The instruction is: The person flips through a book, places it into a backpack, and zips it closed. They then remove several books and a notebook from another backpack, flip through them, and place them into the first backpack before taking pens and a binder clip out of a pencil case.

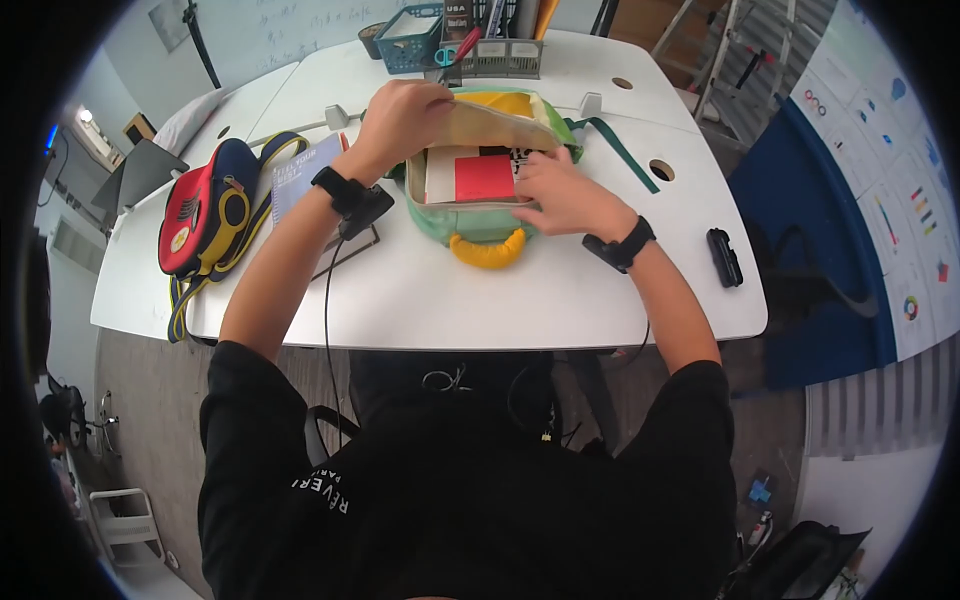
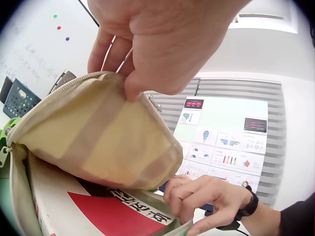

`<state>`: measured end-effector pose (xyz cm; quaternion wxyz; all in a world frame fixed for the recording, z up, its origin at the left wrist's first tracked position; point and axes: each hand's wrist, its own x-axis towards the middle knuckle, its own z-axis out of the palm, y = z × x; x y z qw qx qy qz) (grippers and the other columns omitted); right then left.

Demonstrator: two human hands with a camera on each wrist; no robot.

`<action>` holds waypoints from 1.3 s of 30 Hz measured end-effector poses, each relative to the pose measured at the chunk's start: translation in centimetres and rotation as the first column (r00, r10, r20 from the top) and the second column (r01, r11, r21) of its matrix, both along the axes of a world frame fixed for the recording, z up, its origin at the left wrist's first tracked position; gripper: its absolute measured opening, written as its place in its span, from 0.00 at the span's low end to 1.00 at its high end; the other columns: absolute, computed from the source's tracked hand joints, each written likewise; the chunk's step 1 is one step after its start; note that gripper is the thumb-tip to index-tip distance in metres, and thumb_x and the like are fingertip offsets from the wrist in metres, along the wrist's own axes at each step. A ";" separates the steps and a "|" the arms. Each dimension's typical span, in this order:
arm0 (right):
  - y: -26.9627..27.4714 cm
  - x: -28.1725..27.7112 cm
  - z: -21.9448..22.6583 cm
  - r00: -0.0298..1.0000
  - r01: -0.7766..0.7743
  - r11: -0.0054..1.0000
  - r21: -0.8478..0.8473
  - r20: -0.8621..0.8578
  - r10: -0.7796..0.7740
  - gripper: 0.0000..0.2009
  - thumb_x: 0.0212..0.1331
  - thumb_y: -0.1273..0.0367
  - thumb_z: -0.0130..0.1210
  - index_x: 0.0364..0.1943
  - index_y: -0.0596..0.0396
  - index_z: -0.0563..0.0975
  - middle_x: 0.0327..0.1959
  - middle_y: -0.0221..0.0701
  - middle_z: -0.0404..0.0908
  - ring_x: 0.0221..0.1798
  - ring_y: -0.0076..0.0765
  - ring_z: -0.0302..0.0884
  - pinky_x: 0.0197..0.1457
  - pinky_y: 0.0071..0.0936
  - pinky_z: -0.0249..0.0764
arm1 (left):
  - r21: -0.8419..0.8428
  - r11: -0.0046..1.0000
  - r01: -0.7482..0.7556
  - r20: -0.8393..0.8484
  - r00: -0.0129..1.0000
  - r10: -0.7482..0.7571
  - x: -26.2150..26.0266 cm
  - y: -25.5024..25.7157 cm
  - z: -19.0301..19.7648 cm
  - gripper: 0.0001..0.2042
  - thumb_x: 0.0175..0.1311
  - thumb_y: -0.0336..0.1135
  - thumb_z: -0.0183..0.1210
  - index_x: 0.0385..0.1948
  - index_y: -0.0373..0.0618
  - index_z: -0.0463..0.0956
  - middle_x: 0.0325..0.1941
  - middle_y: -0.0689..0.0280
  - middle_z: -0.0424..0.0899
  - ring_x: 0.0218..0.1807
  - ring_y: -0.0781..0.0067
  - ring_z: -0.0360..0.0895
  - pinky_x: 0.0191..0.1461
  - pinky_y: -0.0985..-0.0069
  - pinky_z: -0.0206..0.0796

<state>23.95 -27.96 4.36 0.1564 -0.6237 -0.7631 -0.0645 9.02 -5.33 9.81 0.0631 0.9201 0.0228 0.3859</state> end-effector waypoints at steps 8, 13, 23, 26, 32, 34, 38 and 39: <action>4.4 -4.5 -0.4 0.984 0.086 0.975 -0.206 -0.137 -0.116 0.09 0.58 0.66 0.60 0.31 0.59 0.79 0.26 0.40 0.80 0.32 0.49 0.77 0.40 0.38 0.71 | -0.022 0.997 0.068 0.051 0.996 -0.067 0.5 -1.3 0.2 0.08 0.57 0.34 0.61 0.33 0.40 0.85 0.30 0.53 0.84 0.33 0.48 0.82 0.40 0.62 0.74; 5.1 -4.6 1.1 0.910 -0.013 0.985 -0.170 -0.410 -0.059 0.09 0.58 0.67 0.61 0.32 0.61 0.82 0.25 0.41 0.82 0.28 0.44 0.81 0.38 0.35 0.76 | -0.024 0.997 0.070 0.062 0.996 -0.068 -0.8 -1.1 -1.3 0.07 0.55 0.31 0.60 0.30 0.40 0.85 0.30 0.53 0.84 0.33 0.48 0.82 0.40 0.61 0.75; 6.1 -2.3 2.2 0.929 0.367 0.804 0.467 -0.237 -0.286 0.09 0.51 0.70 0.68 0.34 0.52 0.80 0.30 0.30 0.77 0.33 0.38 0.79 0.35 0.35 0.77 | -0.050 0.995 0.092 0.202 0.976 -0.080 -2.4 -1.9 -3.5 0.02 0.53 0.27 0.63 0.26 0.41 0.84 0.26 0.57 0.83 0.32 0.53 0.80 0.37 0.61 0.73; 7.3 -0.2 3.4 0.931 0.250 0.785 0.566 0.083 -0.356 0.09 0.51 0.68 0.67 0.31 0.53 0.78 0.34 0.30 0.76 0.40 0.39 0.77 0.38 0.36 0.76 | -0.102 0.993 0.058 0.211 0.977 -0.035 -3.1 -1.6 -3.6 0.04 0.55 0.29 0.64 0.29 0.40 0.84 0.28 0.56 0.83 0.37 0.52 0.81 0.43 0.61 0.73; 8.4 3.7 5.7 0.958 0.286 0.847 0.448 -0.143 -0.247 0.09 0.54 0.67 0.63 0.30 0.57 0.77 0.34 0.37 0.79 0.41 0.47 0.77 0.43 0.40 0.74 | -0.168 0.925 -0.342 0.163 0.916 0.368 -12.1 3.2 -4.0 0.19 0.59 0.39 0.68 0.49 0.38 0.81 0.50 0.51 0.81 0.57 0.49 0.74 0.63 0.60 0.65; 8.5 4.3 6.1 0.934 0.316 0.874 0.368 -0.281 -0.219 0.10 0.55 0.66 0.63 0.29 0.59 0.77 0.29 0.40 0.81 0.35 0.49 0.79 0.40 0.40 0.74 | -0.104 0.818 -0.566 0.072 0.816 0.574 -16.0 6.4 -5.6 0.27 0.59 0.47 0.67 0.54 0.35 0.78 0.52 0.46 0.78 0.59 0.47 0.71 0.64 0.59 0.63; 9.0 4.8 6.4 0.945 0.275 0.886 0.373 -0.275 -0.178 0.13 0.60 0.65 0.62 0.32 0.62 0.75 0.26 0.39 0.80 0.31 0.42 0.77 0.39 0.35 0.72 | -0.054 0.676 -0.735 -0.147 0.675 0.723 -21.1 9.5 -9.4 0.35 0.59 0.55 0.66 0.58 0.31 0.74 0.46 0.47 0.80 0.53 0.54 0.76 0.56 0.63 0.71; 9.2 4.9 6.4 0.939 0.295 0.893 0.340 -0.278 -0.204 0.13 0.59 0.65 0.62 0.32 0.62 0.75 0.26 0.39 0.80 0.31 0.42 0.77 0.39 0.35 0.72 | -0.425 0.604 -0.674 -0.371 0.738 0.563 -21.6 8.6 -8.9 0.38 0.57 0.57 0.67 0.58 0.29 0.73 0.42 0.50 0.81 0.45 0.58 0.79 0.47 0.67 0.73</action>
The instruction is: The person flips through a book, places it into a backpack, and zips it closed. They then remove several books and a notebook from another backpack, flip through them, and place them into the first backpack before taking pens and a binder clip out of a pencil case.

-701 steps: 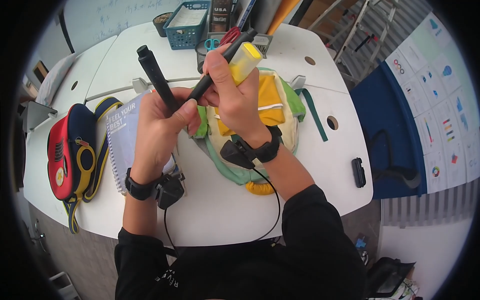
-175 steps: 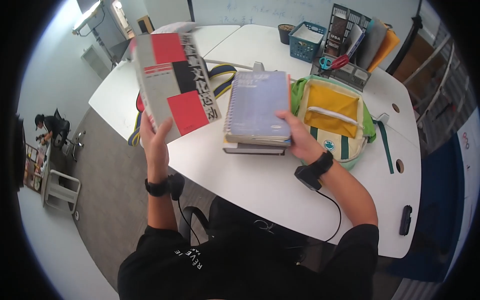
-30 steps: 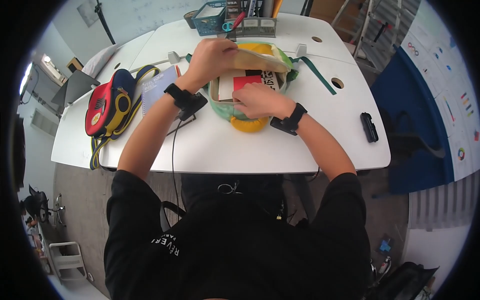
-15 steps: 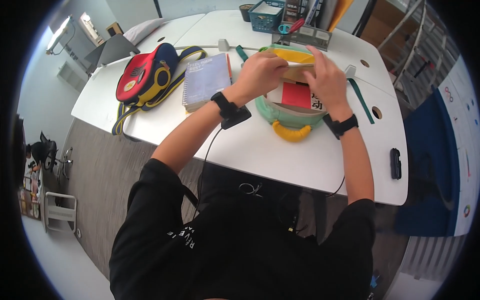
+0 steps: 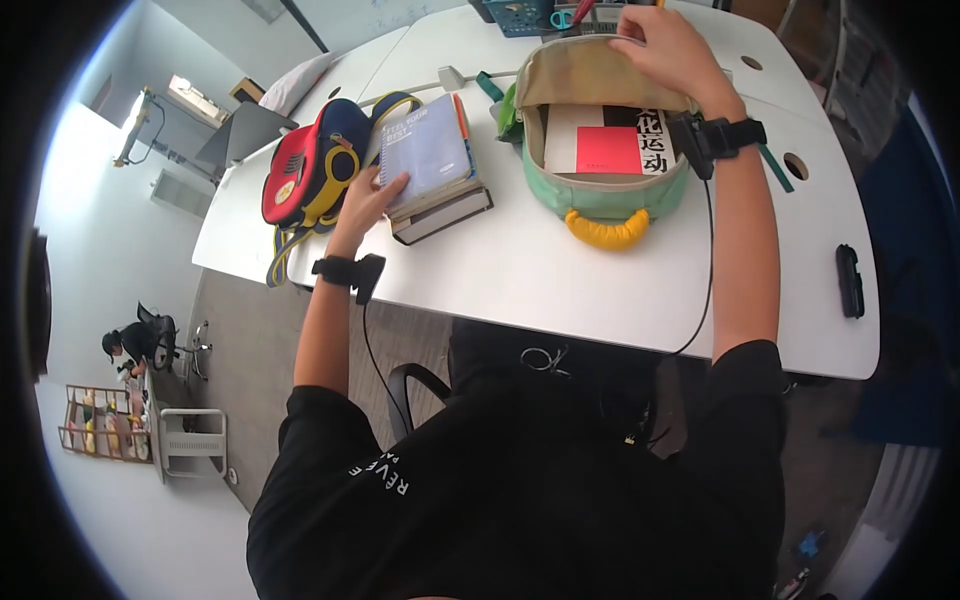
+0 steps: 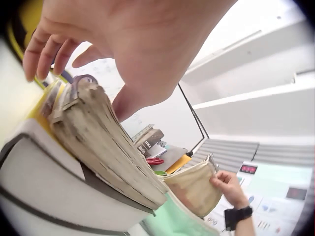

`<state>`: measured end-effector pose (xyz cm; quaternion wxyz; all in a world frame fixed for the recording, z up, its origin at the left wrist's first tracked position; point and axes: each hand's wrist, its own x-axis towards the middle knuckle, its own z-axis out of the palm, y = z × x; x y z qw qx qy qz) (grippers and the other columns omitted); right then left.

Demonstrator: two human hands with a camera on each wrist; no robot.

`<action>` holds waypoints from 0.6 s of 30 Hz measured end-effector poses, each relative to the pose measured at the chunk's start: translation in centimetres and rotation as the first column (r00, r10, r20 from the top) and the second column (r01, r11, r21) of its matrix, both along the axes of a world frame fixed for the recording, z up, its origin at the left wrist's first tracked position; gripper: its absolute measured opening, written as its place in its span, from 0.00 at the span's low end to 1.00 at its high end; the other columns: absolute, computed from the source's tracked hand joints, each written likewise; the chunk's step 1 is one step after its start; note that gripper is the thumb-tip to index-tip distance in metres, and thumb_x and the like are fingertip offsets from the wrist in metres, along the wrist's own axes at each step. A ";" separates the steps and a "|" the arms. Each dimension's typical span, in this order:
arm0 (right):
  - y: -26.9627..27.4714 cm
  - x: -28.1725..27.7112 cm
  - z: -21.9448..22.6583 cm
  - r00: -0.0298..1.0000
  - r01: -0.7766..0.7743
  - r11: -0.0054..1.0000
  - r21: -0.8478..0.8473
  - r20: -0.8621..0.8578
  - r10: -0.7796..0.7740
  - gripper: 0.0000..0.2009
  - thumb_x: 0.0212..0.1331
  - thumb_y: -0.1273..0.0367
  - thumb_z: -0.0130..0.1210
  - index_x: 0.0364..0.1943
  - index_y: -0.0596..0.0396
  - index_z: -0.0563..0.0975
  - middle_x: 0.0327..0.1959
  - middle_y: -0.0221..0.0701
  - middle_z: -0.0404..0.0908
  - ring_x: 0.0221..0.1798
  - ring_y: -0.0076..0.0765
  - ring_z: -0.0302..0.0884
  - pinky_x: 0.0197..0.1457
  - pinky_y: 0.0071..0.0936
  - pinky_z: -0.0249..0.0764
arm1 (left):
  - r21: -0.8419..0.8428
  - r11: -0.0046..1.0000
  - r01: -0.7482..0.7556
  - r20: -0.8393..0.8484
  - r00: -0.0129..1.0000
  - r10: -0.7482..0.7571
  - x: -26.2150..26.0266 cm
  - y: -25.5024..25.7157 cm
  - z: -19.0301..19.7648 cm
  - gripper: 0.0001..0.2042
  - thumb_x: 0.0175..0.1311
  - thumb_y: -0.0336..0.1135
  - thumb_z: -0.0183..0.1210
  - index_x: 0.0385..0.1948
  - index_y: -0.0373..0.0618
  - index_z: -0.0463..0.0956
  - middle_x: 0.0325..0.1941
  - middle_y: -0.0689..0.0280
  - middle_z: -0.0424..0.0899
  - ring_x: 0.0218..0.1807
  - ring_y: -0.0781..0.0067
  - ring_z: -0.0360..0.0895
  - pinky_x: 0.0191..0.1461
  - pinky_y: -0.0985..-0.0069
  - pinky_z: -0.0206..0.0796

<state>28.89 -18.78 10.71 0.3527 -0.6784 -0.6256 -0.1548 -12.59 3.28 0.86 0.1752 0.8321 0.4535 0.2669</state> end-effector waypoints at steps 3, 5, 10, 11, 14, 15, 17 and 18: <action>0.4 0.1 -0.6 1.000 0.005 1.000 -0.020 0.001 -0.005 0.13 0.59 0.65 0.62 0.31 0.62 0.76 0.25 0.39 0.79 0.31 0.40 0.76 0.38 0.34 0.72 | -0.427 0.899 0.091 0.155 0.988 -0.027 -0.5 -0.6 -0.3 0.41 0.55 0.60 0.68 0.58 0.27 0.72 0.33 0.58 0.82 0.32 0.69 0.80 0.31 0.77 0.72; 0.2 -0.4 -0.7 1.000 -0.012 1.000 -0.010 0.021 0.013 0.12 0.58 0.65 0.62 0.31 0.62 0.76 0.24 0.39 0.78 0.30 0.39 0.76 0.37 0.34 0.72 | -0.421 0.900 0.109 0.210 0.978 -0.020 -0.6 -0.5 -0.8 0.41 0.55 0.59 0.68 0.59 0.28 0.72 0.30 0.63 0.81 0.26 0.75 0.78 0.24 0.82 0.69; -0.8 -1.2 -0.1 0.999 -0.040 0.995 -0.090 -0.027 0.038 0.12 0.50 0.65 0.63 0.27 0.63 0.80 0.27 0.46 0.83 0.32 0.50 0.83 0.37 0.39 0.76 | -0.407 0.908 0.099 0.256 0.967 0.009 0.1 -0.2 -1.2 0.32 0.57 0.52 0.69 0.53 0.29 0.77 0.29 0.66 0.80 0.29 0.80 0.76 0.27 0.81 0.65; -0.5 -0.7 -0.4 0.999 -0.039 0.995 -0.087 -0.028 0.036 0.12 0.50 0.65 0.63 0.27 0.63 0.80 0.27 0.46 0.83 0.32 0.50 0.83 0.37 0.39 0.76 | -0.431 0.895 0.110 0.267 0.964 0.010 0.2 0.1 -1.2 0.29 0.57 0.50 0.69 0.50 0.30 0.79 0.29 0.66 0.80 0.28 0.80 0.76 0.28 0.81 0.64; 0.6 0.5 -2.0 0.994 -0.107 0.989 -0.105 -0.014 0.106 0.12 0.57 0.66 0.63 0.30 0.62 0.75 0.24 0.38 0.78 0.29 0.38 0.76 0.36 0.33 0.72 | -0.433 0.894 0.114 0.288 0.957 0.018 1.5 -1.8 1.0 0.21 0.58 0.46 0.69 0.40 0.33 0.83 0.29 0.68 0.79 0.27 0.79 0.73 0.31 0.79 0.61; 0.7 0.5 -2.0 0.993 -0.119 0.989 -0.084 -0.028 0.117 0.12 0.56 0.67 0.63 0.30 0.62 0.75 0.23 0.39 0.78 0.28 0.38 0.76 0.35 0.33 0.71 | -0.431 0.895 0.118 0.293 0.956 0.015 1.1 -0.7 0.8 0.21 0.58 0.46 0.69 0.40 0.33 0.83 0.29 0.68 0.79 0.27 0.79 0.73 0.31 0.79 0.61; 0.5 0.5 -1.8 0.991 -0.129 0.989 -0.065 -0.039 0.127 0.12 0.56 0.67 0.63 0.30 0.62 0.75 0.23 0.39 0.78 0.28 0.37 0.76 0.34 0.33 0.71 | -0.478 0.826 0.299 0.210 0.952 -0.224 -0.3 3.0 0.1 0.19 0.64 0.42 0.65 0.45 0.32 0.80 0.33 0.68 0.81 0.28 0.80 0.75 0.34 0.76 0.68; 0.4 0.4 -1.6 0.993 -0.118 0.989 -0.090 -0.039 0.115 0.12 0.56 0.67 0.63 0.30 0.62 0.75 0.23 0.39 0.78 0.28 0.38 0.77 0.34 0.33 0.72 | -0.648 0.701 0.297 0.281 0.949 -0.142 0.1 3.9 1.0 0.15 0.63 0.36 0.64 0.43 0.31 0.78 0.36 0.66 0.80 0.30 0.75 0.77 0.37 0.72 0.72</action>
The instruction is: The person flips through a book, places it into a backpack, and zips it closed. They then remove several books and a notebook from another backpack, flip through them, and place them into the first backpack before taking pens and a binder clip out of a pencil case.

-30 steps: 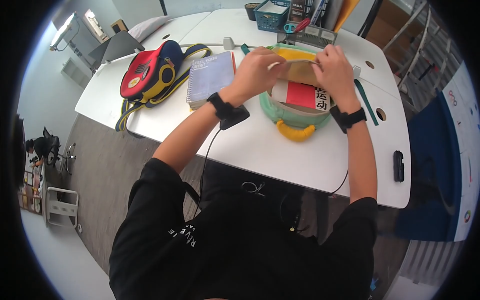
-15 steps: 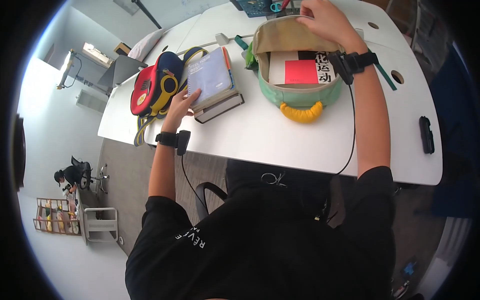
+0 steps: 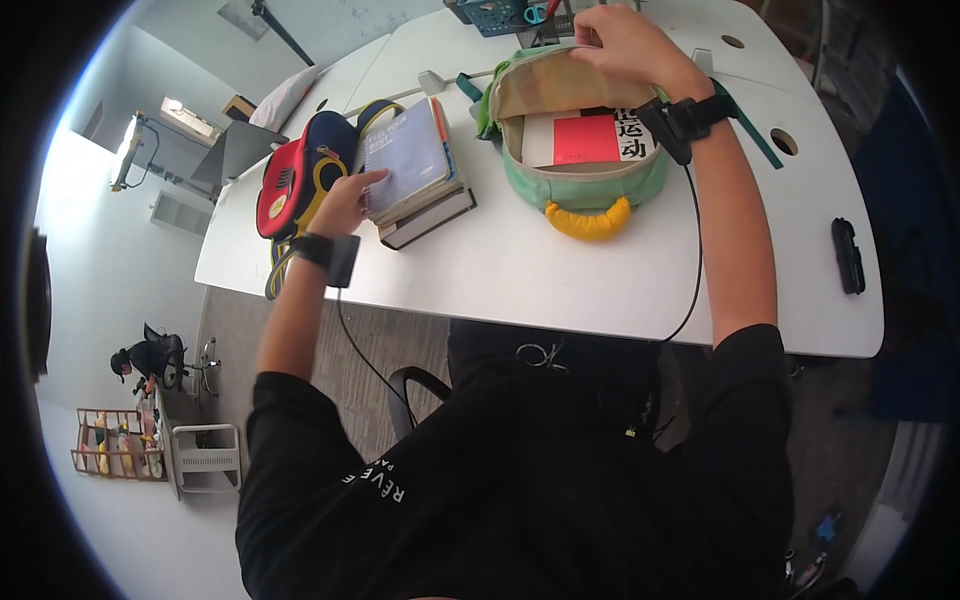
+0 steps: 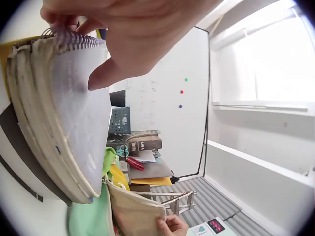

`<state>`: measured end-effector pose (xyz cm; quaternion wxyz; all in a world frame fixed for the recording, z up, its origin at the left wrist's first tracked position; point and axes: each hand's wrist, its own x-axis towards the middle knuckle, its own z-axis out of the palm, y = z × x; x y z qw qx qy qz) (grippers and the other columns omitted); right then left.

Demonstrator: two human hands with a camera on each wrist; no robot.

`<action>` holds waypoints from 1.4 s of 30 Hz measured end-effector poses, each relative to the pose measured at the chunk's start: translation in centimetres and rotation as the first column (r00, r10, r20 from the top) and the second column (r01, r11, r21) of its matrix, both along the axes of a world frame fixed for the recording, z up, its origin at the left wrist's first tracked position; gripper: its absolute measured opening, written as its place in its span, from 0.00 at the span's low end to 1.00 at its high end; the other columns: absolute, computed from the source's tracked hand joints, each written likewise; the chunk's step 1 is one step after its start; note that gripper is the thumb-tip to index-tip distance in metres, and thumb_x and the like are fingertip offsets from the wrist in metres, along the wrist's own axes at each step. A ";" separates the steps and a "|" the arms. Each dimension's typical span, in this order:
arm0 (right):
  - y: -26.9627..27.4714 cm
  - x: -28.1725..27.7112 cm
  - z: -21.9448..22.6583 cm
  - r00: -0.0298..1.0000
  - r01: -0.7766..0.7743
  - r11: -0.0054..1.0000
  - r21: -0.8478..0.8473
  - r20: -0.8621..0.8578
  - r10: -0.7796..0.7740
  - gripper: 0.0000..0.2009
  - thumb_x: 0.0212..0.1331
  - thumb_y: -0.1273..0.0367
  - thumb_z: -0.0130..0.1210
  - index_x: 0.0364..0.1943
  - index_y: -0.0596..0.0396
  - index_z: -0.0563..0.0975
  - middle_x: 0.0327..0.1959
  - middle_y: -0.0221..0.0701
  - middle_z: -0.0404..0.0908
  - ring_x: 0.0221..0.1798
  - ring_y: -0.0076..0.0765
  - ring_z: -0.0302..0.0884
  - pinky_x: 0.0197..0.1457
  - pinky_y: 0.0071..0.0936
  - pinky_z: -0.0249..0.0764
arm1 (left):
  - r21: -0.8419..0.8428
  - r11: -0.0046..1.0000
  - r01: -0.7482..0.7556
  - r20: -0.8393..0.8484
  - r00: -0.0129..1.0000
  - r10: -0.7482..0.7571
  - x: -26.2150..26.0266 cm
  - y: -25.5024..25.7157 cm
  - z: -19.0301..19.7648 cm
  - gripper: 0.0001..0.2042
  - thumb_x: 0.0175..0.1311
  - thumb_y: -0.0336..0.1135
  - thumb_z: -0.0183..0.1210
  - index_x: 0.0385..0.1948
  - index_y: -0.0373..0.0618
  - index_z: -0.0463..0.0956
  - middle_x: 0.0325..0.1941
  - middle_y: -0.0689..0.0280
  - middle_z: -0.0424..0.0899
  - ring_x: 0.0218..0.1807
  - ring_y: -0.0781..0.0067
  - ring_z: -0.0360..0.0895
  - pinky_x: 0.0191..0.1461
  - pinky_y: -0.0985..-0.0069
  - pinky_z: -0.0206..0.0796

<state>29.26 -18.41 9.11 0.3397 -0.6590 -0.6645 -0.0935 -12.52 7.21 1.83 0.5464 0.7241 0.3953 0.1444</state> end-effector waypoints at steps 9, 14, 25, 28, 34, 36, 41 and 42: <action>-0.3 -0.4 0.1 1.000 0.016 1.000 0.003 0.007 -0.016 0.11 0.55 0.67 0.62 0.29 0.63 0.75 0.23 0.39 0.78 0.27 0.39 0.75 0.35 0.34 0.71 | -0.273 0.941 -0.198 0.054 0.974 0.221 3.6 2.0 1.2 0.11 0.61 0.37 0.64 0.41 0.41 0.77 0.36 0.65 0.75 0.33 0.70 0.73 0.35 0.75 0.67; 0.4 -0.4 -0.2 1.000 0.011 1.000 0.017 0.018 -0.012 0.11 0.55 0.68 0.62 0.28 0.63 0.74 0.23 0.39 0.78 0.27 0.39 0.75 0.34 0.34 0.71 | -0.370 0.918 -0.143 0.144 0.967 0.209 5.9 -0.8 2.5 0.16 0.64 0.34 0.61 0.49 0.35 0.76 0.42 0.59 0.80 0.39 0.67 0.80 0.42 0.72 0.74; -1.3 -1.0 1.5 0.999 0.014 0.999 -0.042 0.033 -0.013 0.12 0.50 0.65 0.63 0.27 0.63 0.80 0.27 0.46 0.83 0.32 0.51 0.83 0.37 0.39 0.76 | 0.310 0.921 -0.235 0.114 0.971 0.209 4.2 -1.0 1.5 0.16 0.63 0.46 0.63 0.31 0.39 0.79 0.37 0.67 0.77 0.38 0.76 0.76 0.43 0.76 0.72; -0.9 -0.9 0.9 1.000 0.023 0.999 -0.031 0.010 -0.023 0.12 0.51 0.65 0.63 0.28 0.63 0.81 0.27 0.47 0.83 0.32 0.50 0.83 0.37 0.39 0.76 | 0.282 0.921 -0.269 0.086 0.963 0.255 0.8 -2.7 1.0 0.17 0.62 0.47 0.63 0.32 0.42 0.74 0.38 0.65 0.76 0.42 0.74 0.75 0.44 0.70 0.71; -0.6 -0.8 0.4 0.999 0.025 1.000 -0.020 0.023 -0.024 0.12 0.52 0.65 0.63 0.30 0.63 0.82 0.28 0.47 0.84 0.33 0.50 0.84 0.38 0.39 0.77 | -0.544 0.771 -0.330 -0.033 0.927 0.374 -0.8 -4.9 0.8 0.20 0.65 0.40 0.60 0.54 0.41 0.68 0.44 0.63 0.74 0.42 0.71 0.70 0.48 0.67 0.62; -0.6 -0.8 0.6 0.998 0.029 0.997 -0.075 -0.046 -0.033 0.12 0.52 0.65 0.63 0.30 0.63 0.82 0.28 0.47 0.84 0.33 0.49 0.84 0.38 0.39 0.78 | -0.577 0.744 -0.337 -0.029 0.919 0.394 -1.4 -3.1 -0.6 0.23 0.66 0.41 0.59 0.56 0.38 0.67 0.47 0.61 0.73 0.44 0.68 0.71 0.49 0.63 0.61; 0.1 0.1 -0.5 0.996 -0.015 1.000 -0.025 -0.085 0.013 0.12 0.54 0.66 0.64 0.29 0.62 0.78 0.24 0.41 0.81 0.30 0.41 0.79 0.35 0.36 0.74 | -0.584 0.799 -0.145 0.270 0.893 0.359 0.2 -4.1 -1.0 0.16 0.68 0.35 0.55 0.54 0.40 0.71 0.49 0.63 0.77 0.49 0.64 0.79 0.54 0.62 0.72; 0.3 0.5 -0.8 0.992 -0.034 0.999 -0.030 -0.121 0.030 0.13 0.56 0.66 0.64 0.28 0.61 0.74 0.22 0.36 0.77 0.27 0.33 0.74 0.33 0.32 0.70 | -0.523 0.850 -0.070 0.351 0.890 0.290 0.3 -4.9 -0.6 0.14 0.70 0.34 0.55 0.53 0.39 0.74 0.49 0.64 0.81 0.52 0.66 0.82 0.56 0.65 0.75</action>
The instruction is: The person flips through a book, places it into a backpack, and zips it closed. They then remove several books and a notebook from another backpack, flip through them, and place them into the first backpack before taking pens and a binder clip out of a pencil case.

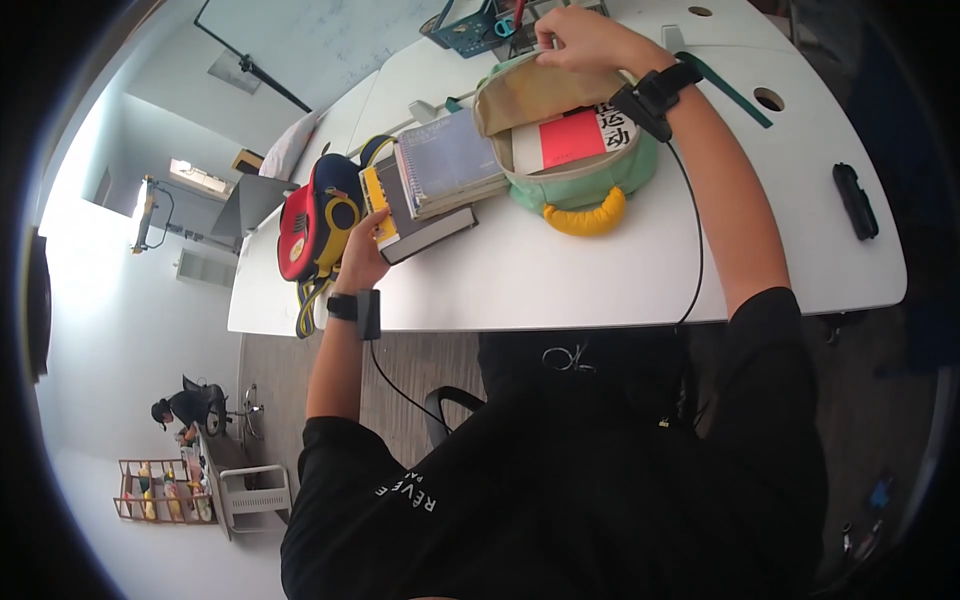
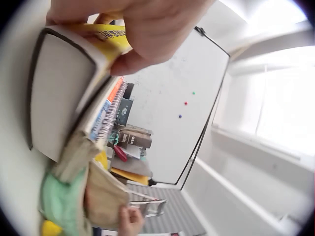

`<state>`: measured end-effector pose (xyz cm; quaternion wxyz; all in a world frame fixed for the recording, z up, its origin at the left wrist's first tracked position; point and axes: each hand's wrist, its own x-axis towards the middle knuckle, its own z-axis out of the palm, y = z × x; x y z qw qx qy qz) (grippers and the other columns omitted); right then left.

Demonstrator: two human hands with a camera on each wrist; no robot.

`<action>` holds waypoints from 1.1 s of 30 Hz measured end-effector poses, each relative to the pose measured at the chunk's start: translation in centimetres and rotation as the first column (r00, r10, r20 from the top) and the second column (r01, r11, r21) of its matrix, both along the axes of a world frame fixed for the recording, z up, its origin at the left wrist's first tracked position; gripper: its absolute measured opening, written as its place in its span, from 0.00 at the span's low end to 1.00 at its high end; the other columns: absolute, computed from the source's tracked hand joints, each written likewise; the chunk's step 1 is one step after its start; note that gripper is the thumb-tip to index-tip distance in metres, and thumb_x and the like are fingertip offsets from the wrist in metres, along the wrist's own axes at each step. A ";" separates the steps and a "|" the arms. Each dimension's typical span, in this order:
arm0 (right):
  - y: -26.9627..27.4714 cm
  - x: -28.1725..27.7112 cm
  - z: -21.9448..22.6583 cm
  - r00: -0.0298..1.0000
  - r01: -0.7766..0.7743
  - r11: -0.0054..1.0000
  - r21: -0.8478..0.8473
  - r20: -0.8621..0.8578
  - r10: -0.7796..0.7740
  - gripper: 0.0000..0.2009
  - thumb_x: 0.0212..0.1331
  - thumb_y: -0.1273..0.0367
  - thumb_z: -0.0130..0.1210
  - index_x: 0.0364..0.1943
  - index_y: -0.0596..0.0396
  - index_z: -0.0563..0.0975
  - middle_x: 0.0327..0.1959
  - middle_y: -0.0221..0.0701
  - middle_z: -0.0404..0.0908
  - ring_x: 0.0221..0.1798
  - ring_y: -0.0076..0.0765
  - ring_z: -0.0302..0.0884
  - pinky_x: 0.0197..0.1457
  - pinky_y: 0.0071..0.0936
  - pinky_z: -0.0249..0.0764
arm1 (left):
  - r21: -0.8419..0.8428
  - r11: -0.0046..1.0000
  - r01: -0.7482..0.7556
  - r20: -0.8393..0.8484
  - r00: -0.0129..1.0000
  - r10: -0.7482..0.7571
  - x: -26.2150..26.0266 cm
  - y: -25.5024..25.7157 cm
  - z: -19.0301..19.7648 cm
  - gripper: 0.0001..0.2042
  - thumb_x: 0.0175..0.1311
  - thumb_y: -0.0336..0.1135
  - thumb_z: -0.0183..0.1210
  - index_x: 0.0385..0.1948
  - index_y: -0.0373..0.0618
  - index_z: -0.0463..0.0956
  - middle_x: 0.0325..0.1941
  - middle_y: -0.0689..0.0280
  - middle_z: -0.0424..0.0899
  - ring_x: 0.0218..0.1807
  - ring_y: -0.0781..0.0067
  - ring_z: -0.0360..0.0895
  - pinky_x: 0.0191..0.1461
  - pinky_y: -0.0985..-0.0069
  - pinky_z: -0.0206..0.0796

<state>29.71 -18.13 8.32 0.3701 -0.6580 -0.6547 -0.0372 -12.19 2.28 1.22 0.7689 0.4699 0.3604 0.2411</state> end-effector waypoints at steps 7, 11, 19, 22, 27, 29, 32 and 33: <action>-1.0 0.3 0.8 0.994 0.028 0.998 -0.048 0.107 -0.023 0.11 0.60 0.66 0.63 0.31 0.61 0.78 0.24 0.32 0.79 0.27 0.29 0.76 0.32 0.28 0.72 | 0.421 0.875 -0.238 0.013 0.966 0.257 -3.5 1.8 1.0 0.13 0.66 0.37 0.60 0.43 0.36 0.82 0.38 0.64 0.85 0.36 0.73 0.83 0.41 0.78 0.75; -1.5 -0.3 1.1 0.998 0.025 0.999 0.037 0.063 -0.027 0.13 0.51 0.64 0.63 0.30 0.64 0.82 0.27 0.47 0.84 0.33 0.49 0.84 0.39 0.39 0.78 | 0.768 0.584 -0.262 0.007 0.916 0.401 -6.7 1.8 2.9 0.12 0.65 0.34 0.62 0.43 0.34 0.82 0.37 0.66 0.84 0.36 0.79 0.79 0.40 0.82 0.70; -1.0 -1.3 1.2 0.996 0.039 0.982 0.184 0.074 -0.053 0.11 0.52 0.64 0.62 0.29 0.60 0.82 0.27 0.45 0.84 0.32 0.50 0.83 0.37 0.39 0.76 | 0.716 0.678 -0.166 0.070 0.983 0.167 -5.8 -2.3 5.0 0.31 0.56 0.14 0.63 0.63 0.41 0.66 0.61 0.53 0.74 0.59 0.64 0.76 0.63 0.71 0.72; -1.2 -1.2 1.4 0.998 0.024 0.945 0.326 0.043 -0.040 0.10 0.52 0.64 0.62 0.29 0.59 0.81 0.27 0.44 0.83 0.32 0.49 0.83 0.36 0.38 0.75 | 0.045 0.998 -0.041 0.243 0.970 0.029 0.4 -10.9 7.6 0.17 0.69 0.37 0.58 0.53 0.36 0.74 0.45 0.59 0.84 0.44 0.71 0.83 0.47 0.76 0.76; -1.7 -0.8 1.8 1.000 0.014 0.916 0.400 0.010 -0.020 0.11 0.51 0.64 0.63 0.29 0.59 0.80 0.27 0.43 0.83 0.32 0.47 0.82 0.36 0.37 0.75 | -0.087 0.963 0.255 0.225 0.947 -0.230 3.6 -13.8 6.0 0.18 0.71 0.38 0.53 0.55 0.36 0.73 0.48 0.57 0.84 0.47 0.69 0.84 0.52 0.74 0.77; -1.8 -1.2 1.8 1.000 0.019 0.912 0.410 -0.009 -0.017 0.11 0.51 0.64 0.64 0.30 0.59 0.80 0.28 0.43 0.83 0.32 0.46 0.82 0.36 0.37 0.75 | -0.225 0.932 0.283 0.282 0.935 -0.215 5.6 -14.2 4.8 0.17 0.70 0.36 0.55 0.56 0.36 0.73 0.50 0.58 0.84 0.48 0.69 0.84 0.53 0.73 0.77; -2.0 -1.6 2.3 0.999 -0.007 0.912 0.411 0.035 -0.008 0.11 0.51 0.64 0.64 0.30 0.59 0.81 0.28 0.42 0.83 0.33 0.47 0.82 0.37 0.37 0.75 | -0.309 0.897 0.317 0.304 0.926 -0.223 9.6 -14.5 4.0 0.15 0.70 0.35 0.56 0.53 0.38 0.76 0.50 0.60 0.85 0.49 0.68 0.83 0.55 0.72 0.77; -2.2 -1.6 2.5 0.999 -0.023 0.919 0.393 0.050 0.004 0.10 0.52 0.65 0.64 0.30 0.59 0.81 0.28 0.42 0.82 0.33 0.45 0.82 0.36 0.36 0.75 | -0.309 0.896 0.318 0.293 0.929 -0.229 11.0 -14.3 3.9 0.14 0.70 0.35 0.56 0.52 0.39 0.77 0.50 0.61 0.85 0.49 0.68 0.83 0.55 0.72 0.77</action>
